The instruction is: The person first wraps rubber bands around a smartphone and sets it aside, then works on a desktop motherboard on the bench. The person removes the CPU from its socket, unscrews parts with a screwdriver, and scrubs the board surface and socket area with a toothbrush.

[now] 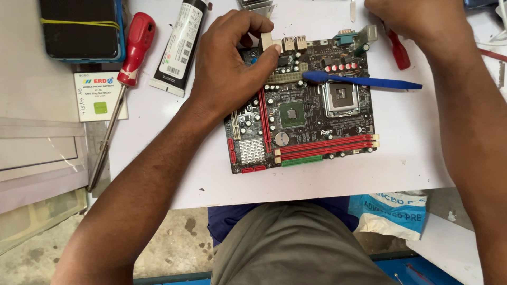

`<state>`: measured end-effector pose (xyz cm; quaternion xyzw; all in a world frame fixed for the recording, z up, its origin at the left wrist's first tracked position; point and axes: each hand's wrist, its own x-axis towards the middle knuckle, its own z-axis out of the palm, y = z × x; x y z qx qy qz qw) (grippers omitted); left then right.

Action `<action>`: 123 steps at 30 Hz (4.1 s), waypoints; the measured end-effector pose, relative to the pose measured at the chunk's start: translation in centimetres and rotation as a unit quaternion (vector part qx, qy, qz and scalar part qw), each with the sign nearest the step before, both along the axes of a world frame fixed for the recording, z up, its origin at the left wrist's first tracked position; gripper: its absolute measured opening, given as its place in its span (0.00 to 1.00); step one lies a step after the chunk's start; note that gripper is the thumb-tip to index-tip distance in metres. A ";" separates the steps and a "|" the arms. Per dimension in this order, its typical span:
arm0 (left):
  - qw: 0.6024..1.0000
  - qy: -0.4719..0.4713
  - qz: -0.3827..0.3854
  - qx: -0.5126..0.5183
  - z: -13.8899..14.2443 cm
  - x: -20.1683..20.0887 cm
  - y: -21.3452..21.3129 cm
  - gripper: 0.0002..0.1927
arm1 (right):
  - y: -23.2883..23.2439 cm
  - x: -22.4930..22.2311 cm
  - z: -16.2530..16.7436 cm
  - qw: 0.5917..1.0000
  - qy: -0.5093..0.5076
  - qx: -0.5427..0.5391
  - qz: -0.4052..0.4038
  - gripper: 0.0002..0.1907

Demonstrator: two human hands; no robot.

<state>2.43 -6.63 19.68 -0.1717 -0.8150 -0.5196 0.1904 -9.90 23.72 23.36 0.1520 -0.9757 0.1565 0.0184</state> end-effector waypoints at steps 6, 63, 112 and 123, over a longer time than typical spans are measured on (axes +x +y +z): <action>1.000 0.008 -0.001 -0.010 -0.2 -0.1 -0.1 0.12 | 3.4 1.1 -0.9 0.983 -0.058 -0.174 0.000 0.12; 1.000 0.006 0.003 -0.014 -0.9 -0.3 0.2 0.17 | -8.3 13.3 2.4 0.878 -0.240 -0.200 0.363 0.10; 0.999 -0.001 0.025 -0.037 -0.3 0.1 0.9 0.15 | -6.4 14.4 1.3 0.828 -0.301 -0.361 0.305 0.10; 0.999 -0.011 0.020 -0.042 -0.3 0.0 0.8 0.15 | -6.4 14.0 2.3 0.865 -0.236 -0.315 0.311 0.11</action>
